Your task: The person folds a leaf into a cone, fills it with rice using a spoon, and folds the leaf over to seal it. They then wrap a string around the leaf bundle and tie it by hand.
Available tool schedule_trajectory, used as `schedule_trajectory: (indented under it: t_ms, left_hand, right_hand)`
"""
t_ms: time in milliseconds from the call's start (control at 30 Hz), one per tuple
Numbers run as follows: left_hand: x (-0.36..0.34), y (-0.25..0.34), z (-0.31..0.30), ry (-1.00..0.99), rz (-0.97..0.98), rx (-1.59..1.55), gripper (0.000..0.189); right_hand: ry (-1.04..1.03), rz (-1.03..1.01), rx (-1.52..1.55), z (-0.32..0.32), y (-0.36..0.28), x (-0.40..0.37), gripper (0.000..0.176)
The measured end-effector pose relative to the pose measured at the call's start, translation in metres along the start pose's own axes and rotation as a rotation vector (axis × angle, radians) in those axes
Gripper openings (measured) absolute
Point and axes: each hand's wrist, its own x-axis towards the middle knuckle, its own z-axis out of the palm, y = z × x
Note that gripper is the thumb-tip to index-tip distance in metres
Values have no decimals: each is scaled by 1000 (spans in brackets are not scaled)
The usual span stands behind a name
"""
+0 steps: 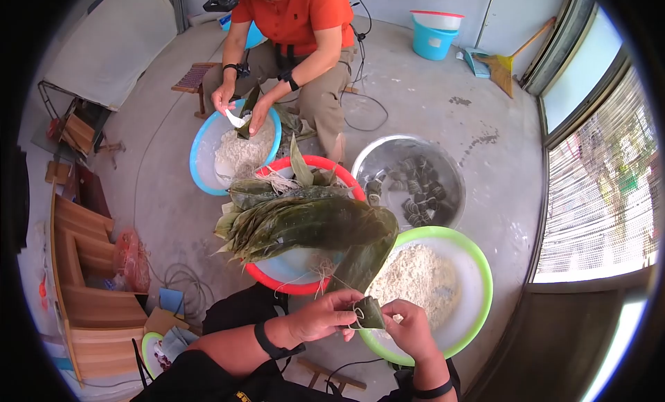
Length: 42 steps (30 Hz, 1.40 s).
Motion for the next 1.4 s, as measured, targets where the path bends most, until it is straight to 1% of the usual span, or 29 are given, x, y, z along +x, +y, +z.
schedule_trajectory:
  t_ms: [100,200,233,300,333,400,433,467,533,600,633,667,733,767,867,900,933,967,1000,1100,1167,1200,1233,1333,1367,1400]
  left_hand:
    - [-8,-2,-2,-131,-51,-23,41]
    - [-20,1,0,-235,-92,-26,44]
    - [-24,3,0,-254,-95,0,45]
    - [-29,9,4,-286,-100,35,44]
    - [-31,12,5,-322,-112,103,42]
    - [-33,13,5,-399,-157,219,39]
    - [-34,16,9,-412,-182,285,34]
    - [-34,12,12,-418,-206,305,35]
    - [-30,14,14,-462,-301,455,36]
    - [-25,4,18,-467,-39,778,34]
    - [-30,14,32,-352,-192,809,34]
    - [-29,9,30,-303,-156,897,35]
    - [-28,3,31,-174,40,1043,37]
    - [-29,6,36,-84,73,1204,41]
    - [-27,0,32,48,149,1623,40]
    - [-26,-2,33,134,151,1700,35]
    - [-25,-2,34,193,160,1707,35]
    - [-24,-2,35,252,170,1714,35]
    - [-23,-1,35,313,182,1722,35]
    - [-21,7,30,524,460,1624,33]
    - [-19,11,24,535,459,1388,34]
    - [-18,12,20,536,457,1269,34]
    - [-18,11,14,507,354,1099,36]
    - [-16,13,18,439,246,472,34]
    - [-16,14,13,412,163,414,38]
    - [-17,14,12,379,129,375,38]
  right_hand:
    - [10,-98,-2,0,-14,-4,10]
    - [-45,-238,-95,-1,-26,-8,12]
    - [-79,-231,-80,-2,-24,-9,14]
    - [-74,-267,-77,-3,-24,-11,15]
    - [-73,-283,-72,-3,-27,-11,15]
    - [-37,-377,-33,-10,-42,-11,19]
    - [-24,-407,-23,-15,-47,-11,19]
    - [-9,-408,-10,-19,-50,-22,20]
    - [-12,-289,-175,-23,-66,-36,21]
    - [3,-252,-201,-14,-66,-39,21]
    - [31,-231,-260,-11,-63,-39,19]
    - [78,-174,-318,-7,-59,-39,16]
    - [128,-133,-357,-2,-54,-34,13]
    - [129,-129,-371,-2,-55,-33,13]
    - [119,-159,-418,4,-58,-29,15]
    - [109,-178,-434,10,-59,-30,15]
    - [99,-202,-452,14,-61,-30,16]
    - [53,-160,-466,17,-65,-31,15]
    - [74,-182,-437,22,-65,-33,13]
    - [114,-244,-326,30,-63,-33,14]
    - [87,-128,-178,32,-66,-34,14]
    - [75,-69,-105,32,-67,-34,14]
    - [41,-18,-44,32,-67,-33,15]
    - [-33,113,120,32,-61,-29,15]
    - [-41,144,164,34,-58,-29,16]
    - [-48,176,210,36,-55,-28,17]
